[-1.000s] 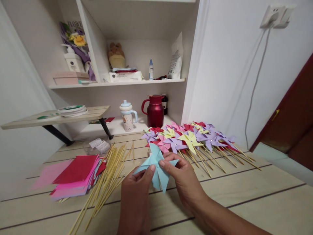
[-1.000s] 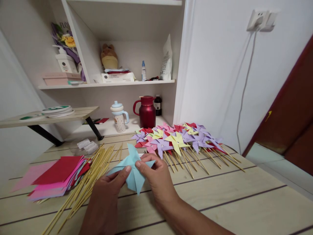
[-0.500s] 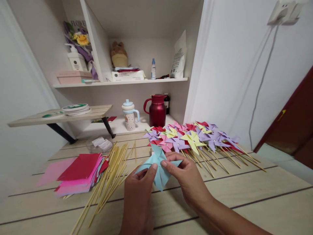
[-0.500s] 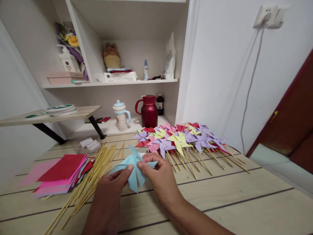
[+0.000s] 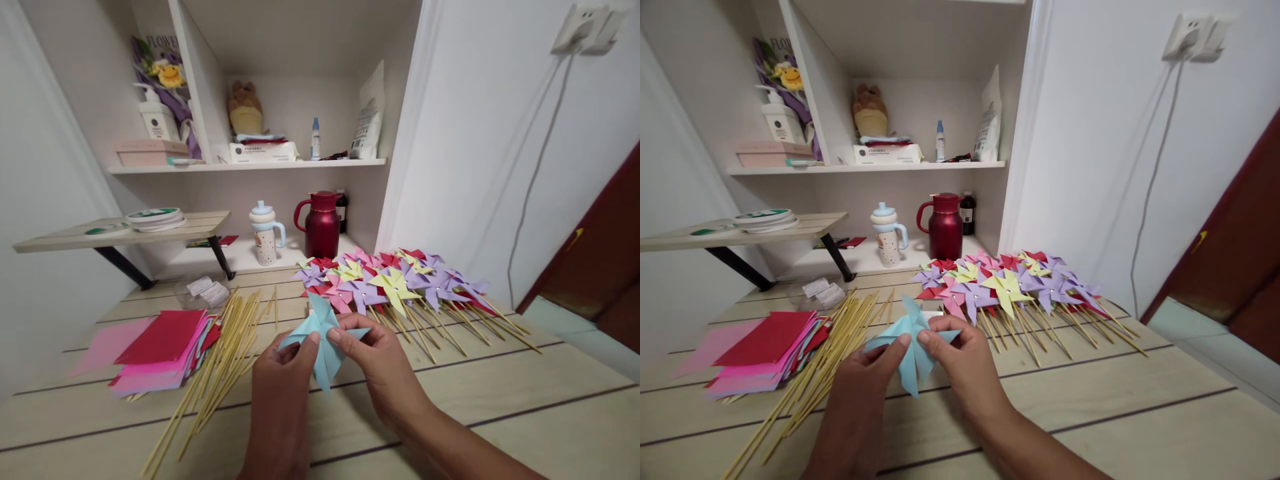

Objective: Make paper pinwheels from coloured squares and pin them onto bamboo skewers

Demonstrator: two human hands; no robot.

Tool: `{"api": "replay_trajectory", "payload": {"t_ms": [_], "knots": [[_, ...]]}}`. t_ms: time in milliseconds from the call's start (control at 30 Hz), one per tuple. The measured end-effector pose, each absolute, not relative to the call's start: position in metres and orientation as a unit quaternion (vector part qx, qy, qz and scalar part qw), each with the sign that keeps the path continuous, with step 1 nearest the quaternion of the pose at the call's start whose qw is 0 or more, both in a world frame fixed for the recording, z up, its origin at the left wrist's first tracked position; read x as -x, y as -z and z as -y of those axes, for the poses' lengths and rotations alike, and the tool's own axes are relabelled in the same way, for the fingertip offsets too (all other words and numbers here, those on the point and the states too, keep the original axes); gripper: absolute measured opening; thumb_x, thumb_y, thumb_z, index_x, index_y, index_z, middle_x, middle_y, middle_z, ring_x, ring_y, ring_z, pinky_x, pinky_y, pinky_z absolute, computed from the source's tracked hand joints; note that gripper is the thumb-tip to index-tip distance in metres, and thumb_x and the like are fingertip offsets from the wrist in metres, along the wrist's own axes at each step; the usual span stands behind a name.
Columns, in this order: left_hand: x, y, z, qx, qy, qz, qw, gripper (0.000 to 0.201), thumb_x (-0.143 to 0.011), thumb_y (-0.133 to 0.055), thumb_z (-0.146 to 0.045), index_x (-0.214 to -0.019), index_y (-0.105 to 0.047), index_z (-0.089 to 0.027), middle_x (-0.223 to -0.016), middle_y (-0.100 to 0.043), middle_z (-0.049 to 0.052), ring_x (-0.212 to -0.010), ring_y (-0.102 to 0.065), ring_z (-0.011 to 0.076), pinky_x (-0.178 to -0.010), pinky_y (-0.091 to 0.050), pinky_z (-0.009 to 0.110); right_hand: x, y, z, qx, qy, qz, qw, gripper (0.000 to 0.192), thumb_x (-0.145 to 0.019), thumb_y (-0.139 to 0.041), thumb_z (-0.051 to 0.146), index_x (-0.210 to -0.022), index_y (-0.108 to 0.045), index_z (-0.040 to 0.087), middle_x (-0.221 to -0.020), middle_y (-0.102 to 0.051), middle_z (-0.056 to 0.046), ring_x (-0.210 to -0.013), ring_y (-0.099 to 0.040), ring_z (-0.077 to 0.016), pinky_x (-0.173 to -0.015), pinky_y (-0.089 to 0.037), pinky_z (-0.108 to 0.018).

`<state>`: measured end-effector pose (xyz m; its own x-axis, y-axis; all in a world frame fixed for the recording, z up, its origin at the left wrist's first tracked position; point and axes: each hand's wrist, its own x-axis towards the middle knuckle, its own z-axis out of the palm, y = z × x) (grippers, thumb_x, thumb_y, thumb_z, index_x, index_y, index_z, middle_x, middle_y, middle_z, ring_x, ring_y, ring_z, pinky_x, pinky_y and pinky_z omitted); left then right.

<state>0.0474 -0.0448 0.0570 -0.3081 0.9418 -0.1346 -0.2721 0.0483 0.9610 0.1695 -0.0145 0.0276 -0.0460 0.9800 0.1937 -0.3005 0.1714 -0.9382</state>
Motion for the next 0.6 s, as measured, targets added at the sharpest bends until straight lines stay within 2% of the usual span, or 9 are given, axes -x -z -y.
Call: {"api": "replay_trajectory", "payload": {"t_ms": [67,167,300,367,433,500,600], "knots": [[-0.043,-0.057,0.043,-0.315,-0.615,-0.522,0.5,0.018,-0.061,-0.08,-0.029,-0.073,-0.077,-0.016,-0.062,-0.072,0.002,-0.06,-0.064,0.0195,-0.061,-0.048,0.027,-0.17,-0.031,0.016,0.34,-0.554,0.474,0.594,0.023,-0.079,-0.075,0.044,-0.081,-0.072,0.022,-0.078,-0.067,-0.001,-0.072,-0.055,-0.0157,-0.069,-0.043,-0.028],[-0.034,-0.057,0.04,-0.306,-0.615,-0.503,0.524,0.018,-0.061,-0.08,-0.032,-0.069,-0.076,-0.016,-0.066,-0.073,0.004,-0.065,-0.066,0.0216,-0.066,-0.049,0.029,-0.173,-0.037,0.018,0.317,-0.563,0.461,0.609,0.031,-0.091,-0.06,0.05,-0.105,-0.069,0.024,-0.085,-0.07,-0.003,-0.078,-0.061,-0.0183,-0.076,-0.046,-0.032],[-0.024,-0.058,0.036,-0.282,-0.626,-0.468,0.556,0.02,-0.062,-0.08,-0.035,-0.066,-0.076,-0.015,-0.072,-0.074,0.006,-0.07,-0.067,0.0215,-0.067,-0.049,0.028,-0.178,-0.038,0.02,0.321,-0.497,0.528,0.609,0.04,-0.095,-0.056,0.04,-0.134,-0.049,0.033,-0.084,-0.069,0.0,-0.073,-0.064,-0.0185,-0.082,-0.049,-0.038],[-0.021,-0.058,0.034,-0.265,-0.634,-0.448,0.571,0.021,-0.064,-0.079,-0.033,-0.067,-0.076,-0.013,-0.073,-0.075,0.008,-0.068,-0.066,0.0194,-0.066,-0.05,0.027,-0.179,-0.035,0.02,0.32,-0.428,0.59,0.605,0.049,-0.093,-0.06,0.031,-0.138,-0.043,0.04,-0.098,-0.068,-0.001,-0.076,-0.066,-0.0188,-0.081,-0.051,-0.039],[-0.018,-0.058,0.032,-0.246,-0.643,-0.433,0.582,0.02,-0.065,-0.079,-0.029,-0.068,-0.075,-0.01,-0.073,-0.075,0.01,-0.065,-0.065,0.0174,-0.065,-0.05,0.026,-0.179,-0.031,0.021,0.308,-0.342,0.658,0.596,0.055,-0.09,-0.063,0.021,-0.137,-0.045,0.043,-0.109,-0.064,-0.002,-0.079,-0.065,-0.0192,-0.079,-0.052,-0.039],[-0.015,-0.059,0.031,-0.225,-0.649,-0.422,0.592,0.016,-0.068,-0.079,-0.025,-0.071,-0.075,-0.009,-0.075,-0.075,0.01,-0.065,-0.065,0.016,-0.064,-0.05,0.026,-0.179,-0.029,0.021,0.294,-0.266,0.719,0.571,0.058,-0.088,-0.062,0.012,-0.136,-0.048,0.042,-0.11,-0.062,-0.003,-0.078,-0.064,-0.0186,-0.077,-0.052,-0.038],[-0.011,-0.062,0.03,-0.193,-0.654,-0.416,0.602,0.009,-0.075,-0.073,-0.017,-0.079,-0.074,-0.009,-0.08,-0.075,0.009,-0.068,-0.066,0.0149,-0.065,-0.051,0.024,-0.177,-0.03,0.021,0.29,-0.193,0.774,0.528,0.058,-0.086,-0.059,0.006,-0.134,-0.053,0.038,-0.1,-0.06,-0.003,-0.074,-0.059,-0.0178,-0.071,-0.051,-0.035]]}}
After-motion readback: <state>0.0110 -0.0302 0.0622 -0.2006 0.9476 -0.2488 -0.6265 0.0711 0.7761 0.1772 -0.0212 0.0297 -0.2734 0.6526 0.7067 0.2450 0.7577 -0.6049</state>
